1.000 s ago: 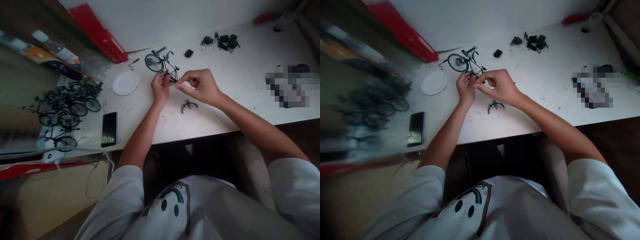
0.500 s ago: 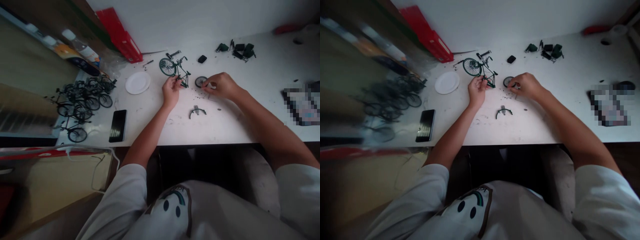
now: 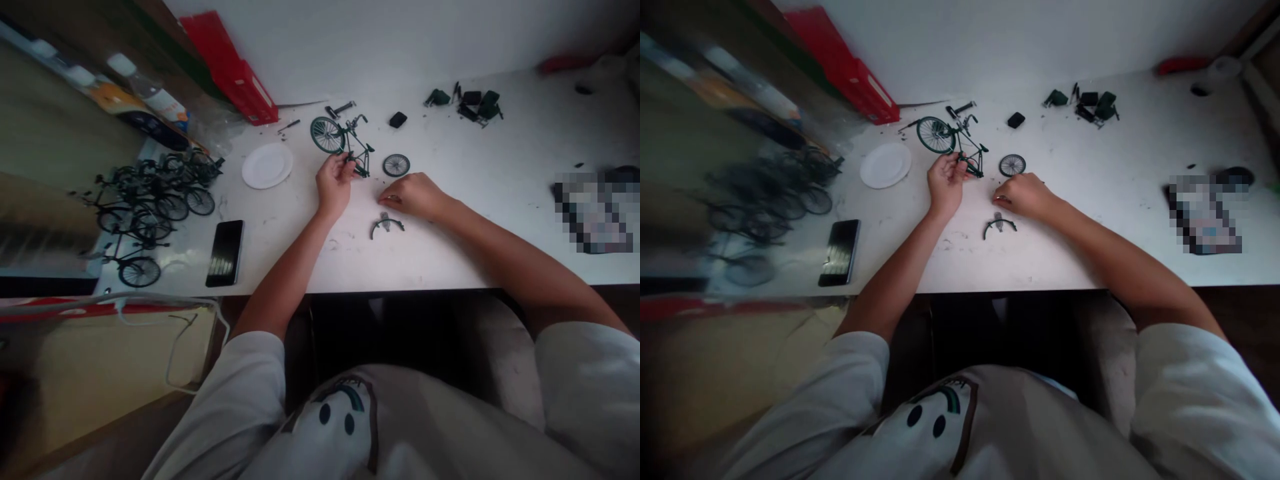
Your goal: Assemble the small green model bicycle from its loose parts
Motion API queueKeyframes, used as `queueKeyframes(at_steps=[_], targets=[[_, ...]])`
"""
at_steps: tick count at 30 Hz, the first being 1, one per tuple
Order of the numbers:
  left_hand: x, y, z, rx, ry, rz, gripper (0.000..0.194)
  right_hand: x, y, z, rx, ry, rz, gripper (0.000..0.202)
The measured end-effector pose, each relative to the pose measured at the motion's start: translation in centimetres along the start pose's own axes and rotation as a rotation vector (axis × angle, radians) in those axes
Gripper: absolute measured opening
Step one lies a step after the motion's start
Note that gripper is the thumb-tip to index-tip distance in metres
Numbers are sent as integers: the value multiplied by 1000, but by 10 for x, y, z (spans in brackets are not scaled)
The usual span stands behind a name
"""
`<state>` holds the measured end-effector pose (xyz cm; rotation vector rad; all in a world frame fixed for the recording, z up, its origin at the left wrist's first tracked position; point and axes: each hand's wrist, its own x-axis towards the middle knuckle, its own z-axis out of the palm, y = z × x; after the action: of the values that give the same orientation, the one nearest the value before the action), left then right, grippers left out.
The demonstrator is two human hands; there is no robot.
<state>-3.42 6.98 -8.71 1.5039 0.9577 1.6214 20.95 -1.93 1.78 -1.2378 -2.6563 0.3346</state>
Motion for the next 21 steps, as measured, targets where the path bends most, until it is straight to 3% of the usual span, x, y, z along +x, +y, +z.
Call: queueKeyframes(at_steps=[10,21], targets=[[-2,7,2,47,20,16,69,3,-14,-3,-114,-35,21,28],[-3,9,1,78,18,23,71,5,-17,1,-11,-29,132,16]])
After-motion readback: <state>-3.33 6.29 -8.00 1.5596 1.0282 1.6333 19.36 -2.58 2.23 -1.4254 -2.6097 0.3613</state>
